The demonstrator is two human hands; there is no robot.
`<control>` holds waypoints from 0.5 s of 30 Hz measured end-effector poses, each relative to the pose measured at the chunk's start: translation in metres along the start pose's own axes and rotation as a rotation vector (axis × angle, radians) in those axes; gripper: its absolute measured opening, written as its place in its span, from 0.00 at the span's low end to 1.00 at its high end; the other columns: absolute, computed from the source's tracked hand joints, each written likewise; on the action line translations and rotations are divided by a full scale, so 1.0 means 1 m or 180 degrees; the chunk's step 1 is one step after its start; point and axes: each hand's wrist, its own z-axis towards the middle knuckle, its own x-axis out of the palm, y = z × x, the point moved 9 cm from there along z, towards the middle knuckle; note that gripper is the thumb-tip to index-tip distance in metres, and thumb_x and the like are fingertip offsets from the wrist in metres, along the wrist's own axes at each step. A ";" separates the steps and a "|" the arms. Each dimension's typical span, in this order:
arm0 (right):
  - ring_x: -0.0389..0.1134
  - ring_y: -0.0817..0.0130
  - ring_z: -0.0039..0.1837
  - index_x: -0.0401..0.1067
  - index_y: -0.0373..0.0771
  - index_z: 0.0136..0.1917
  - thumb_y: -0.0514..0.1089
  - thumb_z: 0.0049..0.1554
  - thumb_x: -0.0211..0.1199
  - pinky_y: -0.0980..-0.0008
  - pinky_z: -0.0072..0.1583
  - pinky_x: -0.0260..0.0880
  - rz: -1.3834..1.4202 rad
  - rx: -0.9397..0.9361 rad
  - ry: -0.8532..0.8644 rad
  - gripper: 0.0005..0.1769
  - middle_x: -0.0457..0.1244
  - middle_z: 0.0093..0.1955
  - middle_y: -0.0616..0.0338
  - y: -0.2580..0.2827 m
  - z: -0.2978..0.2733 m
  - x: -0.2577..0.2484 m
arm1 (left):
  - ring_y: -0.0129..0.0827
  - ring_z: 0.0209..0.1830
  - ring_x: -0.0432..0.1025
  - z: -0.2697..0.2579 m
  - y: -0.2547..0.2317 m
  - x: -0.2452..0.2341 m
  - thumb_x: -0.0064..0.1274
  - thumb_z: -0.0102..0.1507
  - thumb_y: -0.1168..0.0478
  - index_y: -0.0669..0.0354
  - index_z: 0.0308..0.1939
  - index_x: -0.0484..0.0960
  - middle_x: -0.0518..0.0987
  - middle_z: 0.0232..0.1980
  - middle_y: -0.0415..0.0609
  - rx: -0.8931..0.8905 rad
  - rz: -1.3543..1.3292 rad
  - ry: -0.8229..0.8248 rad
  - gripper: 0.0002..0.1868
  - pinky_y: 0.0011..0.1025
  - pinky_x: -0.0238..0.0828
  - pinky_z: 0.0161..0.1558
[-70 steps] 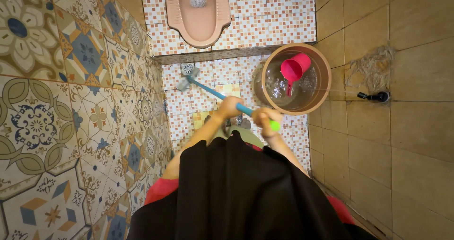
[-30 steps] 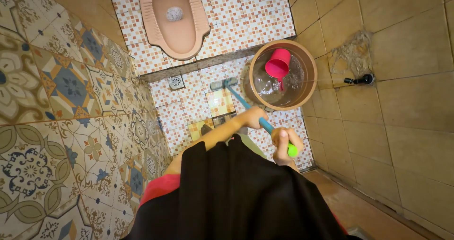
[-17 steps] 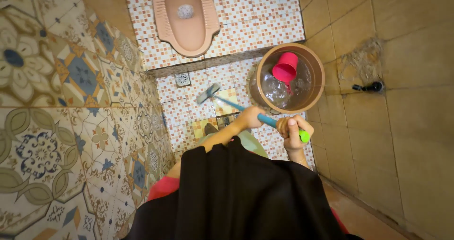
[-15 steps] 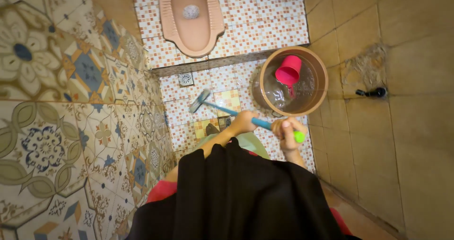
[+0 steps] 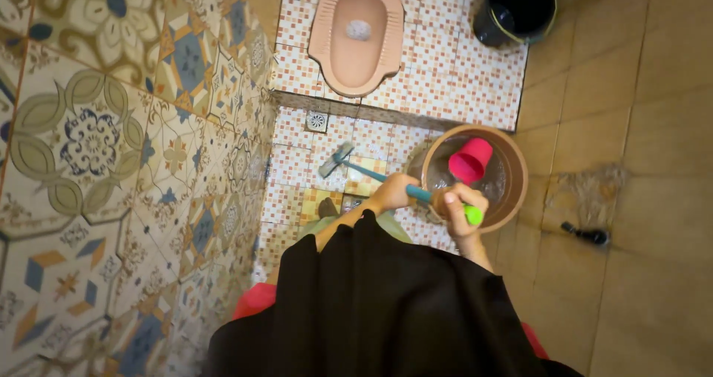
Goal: Cleaning the floor and toilet area of a bathroom using a squeegee and water.
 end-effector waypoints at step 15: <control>0.55 0.70 0.29 0.63 0.32 0.33 0.38 0.64 0.50 0.69 0.35 0.55 -0.0044 -0.0164 0.0964 0.17 0.59 0.29 0.58 -0.020 0.066 -0.029 | 0.56 0.32 0.75 0.052 0.033 -0.003 0.61 0.48 0.57 0.55 0.24 0.79 0.79 0.28 0.56 -0.0365 0.0391 -0.1027 0.09 0.45 0.71 0.34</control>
